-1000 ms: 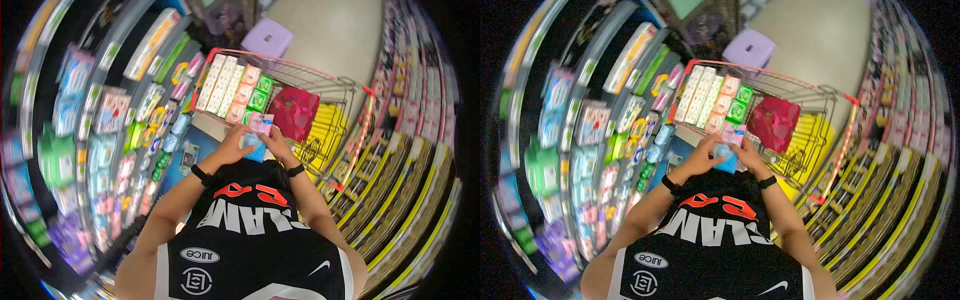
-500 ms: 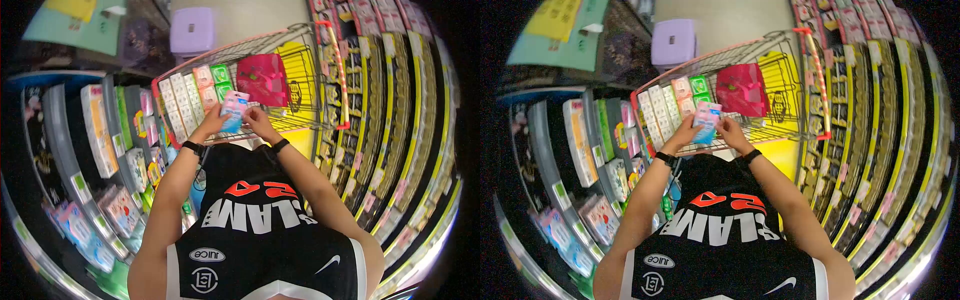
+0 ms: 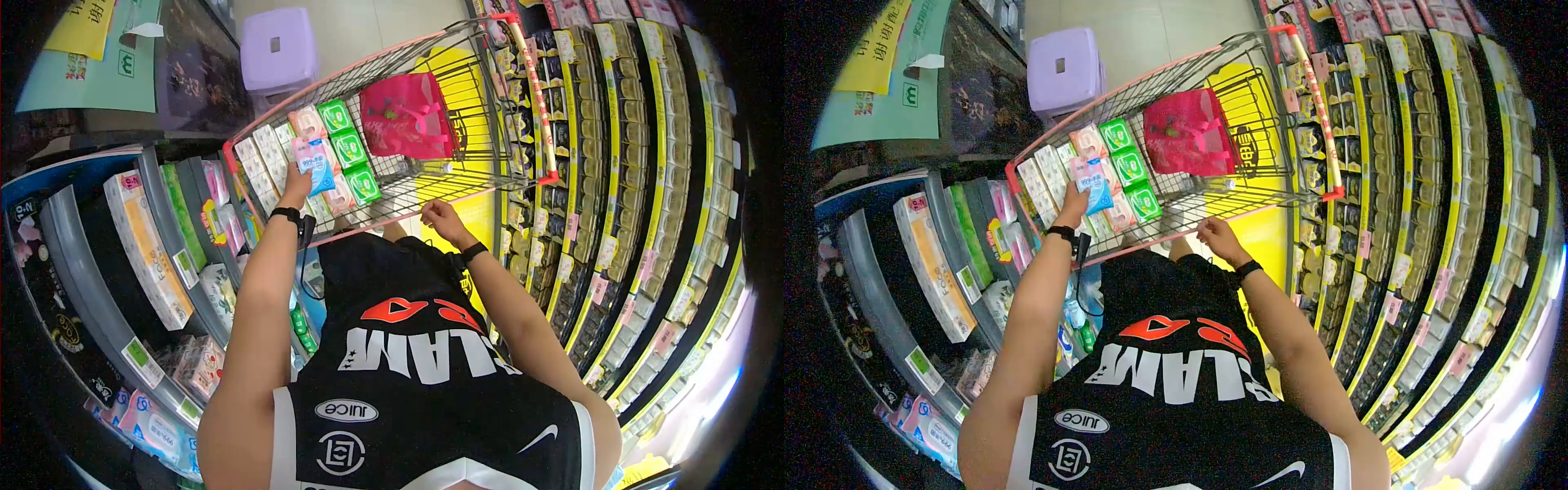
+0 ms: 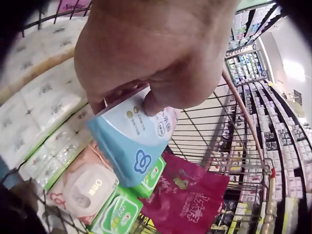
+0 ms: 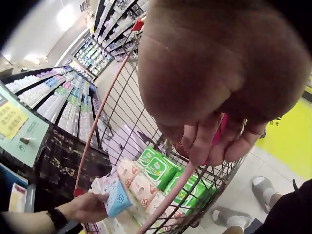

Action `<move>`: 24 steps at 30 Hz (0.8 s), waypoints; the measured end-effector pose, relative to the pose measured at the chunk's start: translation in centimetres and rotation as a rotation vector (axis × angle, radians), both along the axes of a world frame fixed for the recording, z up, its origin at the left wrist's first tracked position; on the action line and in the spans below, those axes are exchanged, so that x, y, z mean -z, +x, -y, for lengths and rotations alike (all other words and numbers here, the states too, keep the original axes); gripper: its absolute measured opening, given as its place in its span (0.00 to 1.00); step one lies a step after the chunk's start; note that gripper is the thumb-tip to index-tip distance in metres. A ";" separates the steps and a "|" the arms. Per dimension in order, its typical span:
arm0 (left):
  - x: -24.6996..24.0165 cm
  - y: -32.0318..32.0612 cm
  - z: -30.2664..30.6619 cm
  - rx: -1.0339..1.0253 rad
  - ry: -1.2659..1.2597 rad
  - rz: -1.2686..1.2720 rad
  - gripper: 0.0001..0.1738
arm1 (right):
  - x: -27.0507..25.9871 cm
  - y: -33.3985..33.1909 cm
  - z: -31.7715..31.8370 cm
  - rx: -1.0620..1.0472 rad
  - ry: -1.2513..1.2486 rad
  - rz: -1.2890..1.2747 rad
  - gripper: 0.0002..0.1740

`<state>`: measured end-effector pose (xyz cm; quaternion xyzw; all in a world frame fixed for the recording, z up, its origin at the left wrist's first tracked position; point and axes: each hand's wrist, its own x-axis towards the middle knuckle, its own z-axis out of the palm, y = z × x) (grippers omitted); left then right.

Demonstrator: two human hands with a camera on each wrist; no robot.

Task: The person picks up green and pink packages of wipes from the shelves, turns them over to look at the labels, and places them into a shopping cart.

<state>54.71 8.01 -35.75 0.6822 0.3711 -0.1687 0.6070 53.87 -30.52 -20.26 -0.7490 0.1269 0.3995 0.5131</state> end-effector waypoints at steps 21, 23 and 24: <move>-1.8 0.9 -0.3 -0.170 0.244 0.195 0.27 | 1.8 2.2 -1.0 -0.238 -0.199 0.030 0.12; -1.8 1.1 -0.2 -0.206 0.310 0.130 0.27 | 2.1 2.7 -0.5 -0.279 -0.161 0.014 0.13; -2.2 1.0 -0.1 -0.224 0.343 0.095 0.28 | 2.1 2.8 -0.2 -0.278 -0.142 0.005 0.13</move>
